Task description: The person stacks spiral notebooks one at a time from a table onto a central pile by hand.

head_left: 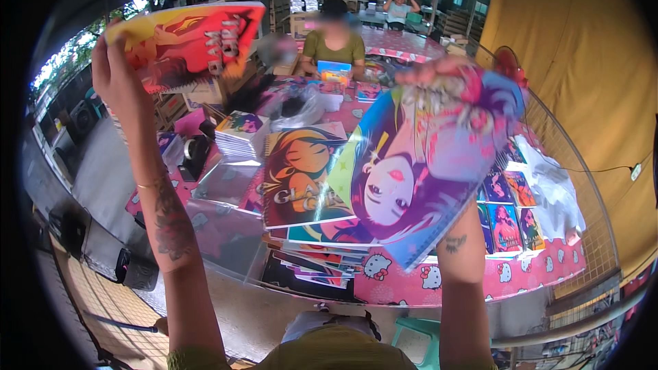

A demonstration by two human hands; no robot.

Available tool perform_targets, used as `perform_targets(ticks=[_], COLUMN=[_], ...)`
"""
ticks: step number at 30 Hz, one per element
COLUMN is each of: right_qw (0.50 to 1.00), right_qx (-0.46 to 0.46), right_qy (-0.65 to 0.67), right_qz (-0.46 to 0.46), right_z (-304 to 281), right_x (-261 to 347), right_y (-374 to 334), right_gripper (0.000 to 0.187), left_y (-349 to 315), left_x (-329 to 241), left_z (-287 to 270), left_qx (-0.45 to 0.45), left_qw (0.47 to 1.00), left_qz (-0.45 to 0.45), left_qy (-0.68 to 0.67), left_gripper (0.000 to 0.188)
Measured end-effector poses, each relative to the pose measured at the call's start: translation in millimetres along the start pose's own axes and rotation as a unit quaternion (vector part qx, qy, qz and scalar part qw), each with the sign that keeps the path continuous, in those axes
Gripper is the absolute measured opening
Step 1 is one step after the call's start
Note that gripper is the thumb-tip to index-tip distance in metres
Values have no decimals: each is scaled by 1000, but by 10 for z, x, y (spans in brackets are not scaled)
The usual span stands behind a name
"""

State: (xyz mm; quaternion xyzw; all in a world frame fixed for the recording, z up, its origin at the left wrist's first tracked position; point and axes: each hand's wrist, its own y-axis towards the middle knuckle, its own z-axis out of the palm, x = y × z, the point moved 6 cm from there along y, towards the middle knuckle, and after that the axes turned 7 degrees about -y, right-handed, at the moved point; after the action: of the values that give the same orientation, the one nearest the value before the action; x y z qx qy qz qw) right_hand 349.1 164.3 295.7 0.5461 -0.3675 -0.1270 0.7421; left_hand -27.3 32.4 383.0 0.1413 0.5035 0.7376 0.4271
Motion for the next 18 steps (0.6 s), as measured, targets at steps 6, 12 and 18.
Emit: perform_targets(ticks=[6, 12, 18], right_qw=[948, 877, 870], right_qx=[219, -168, -76], right_qy=[-78, -296, -333], right_qz=[216, 339, 354], right_z=[-42, -597, 274], right_x=[-717, -684, -185], right_y=[44, -852, -1580], right_gripper=[54, 70, 83], left_y=[-351, -2328, -1557], left_x=[89, 391, 679], left_z=[977, 1194, 207], left_qx=[382, 728, 396], left_qw=[874, 657, 784], left_qz=[-272, -197, -476], left_qy=[-127, 12, -39], left_gripper=[41, 46, 67])
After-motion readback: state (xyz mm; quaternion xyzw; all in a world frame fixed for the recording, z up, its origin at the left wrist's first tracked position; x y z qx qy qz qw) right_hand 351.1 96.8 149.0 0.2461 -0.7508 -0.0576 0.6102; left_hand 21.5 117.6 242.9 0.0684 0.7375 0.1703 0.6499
